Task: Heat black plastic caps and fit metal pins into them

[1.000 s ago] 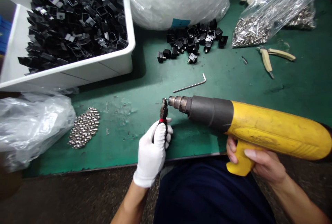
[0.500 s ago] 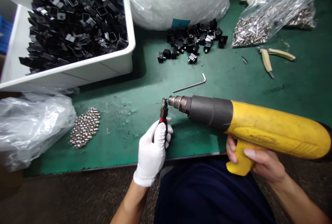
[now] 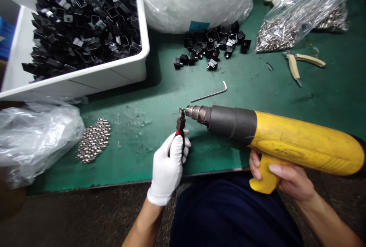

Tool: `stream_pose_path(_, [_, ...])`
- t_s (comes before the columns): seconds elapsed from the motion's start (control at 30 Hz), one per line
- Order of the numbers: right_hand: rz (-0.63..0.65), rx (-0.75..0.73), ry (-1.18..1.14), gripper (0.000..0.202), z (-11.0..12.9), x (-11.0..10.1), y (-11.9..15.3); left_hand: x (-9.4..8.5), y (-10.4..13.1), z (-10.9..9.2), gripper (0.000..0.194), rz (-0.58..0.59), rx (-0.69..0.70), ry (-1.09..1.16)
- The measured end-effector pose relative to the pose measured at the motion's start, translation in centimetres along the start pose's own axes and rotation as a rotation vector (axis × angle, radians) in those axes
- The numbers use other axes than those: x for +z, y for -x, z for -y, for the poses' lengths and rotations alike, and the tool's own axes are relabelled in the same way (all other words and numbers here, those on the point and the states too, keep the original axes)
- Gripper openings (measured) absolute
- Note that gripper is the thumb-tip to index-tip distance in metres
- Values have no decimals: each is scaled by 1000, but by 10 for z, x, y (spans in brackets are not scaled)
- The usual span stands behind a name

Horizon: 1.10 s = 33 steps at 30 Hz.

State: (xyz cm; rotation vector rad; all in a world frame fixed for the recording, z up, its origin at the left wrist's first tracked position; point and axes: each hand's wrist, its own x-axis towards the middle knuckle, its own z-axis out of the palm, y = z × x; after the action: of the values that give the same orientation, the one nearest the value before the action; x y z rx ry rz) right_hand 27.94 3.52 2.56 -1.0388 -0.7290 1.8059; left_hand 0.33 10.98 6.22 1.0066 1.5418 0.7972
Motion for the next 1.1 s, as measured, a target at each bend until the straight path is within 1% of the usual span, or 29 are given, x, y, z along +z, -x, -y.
stream_pose_path(0.43, [5, 18, 2, 27, -1, -1, -1, 0, 0, -1, 41, -2, -3, 8])
stream_pose_path(0.67, [-18, -7, 8, 26, -1, 0, 0, 0, 0, 0, 41, -3, 0, 13])
stream_pose_path(0.9, [20, -3, 15, 27, 3, -5, -2, 0, 1, -1, 42, -6, -9, 14])
stream_pose_path(1.03, [29, 27, 18, 26, 1, -1, -6, 0, -1, 1, 43, -14, -16, 11])
stream_pose_path(1.1, [30, 27, 44, 27, -4, 2, -2, -2, -1, 1, 43, -14, -15, -1])
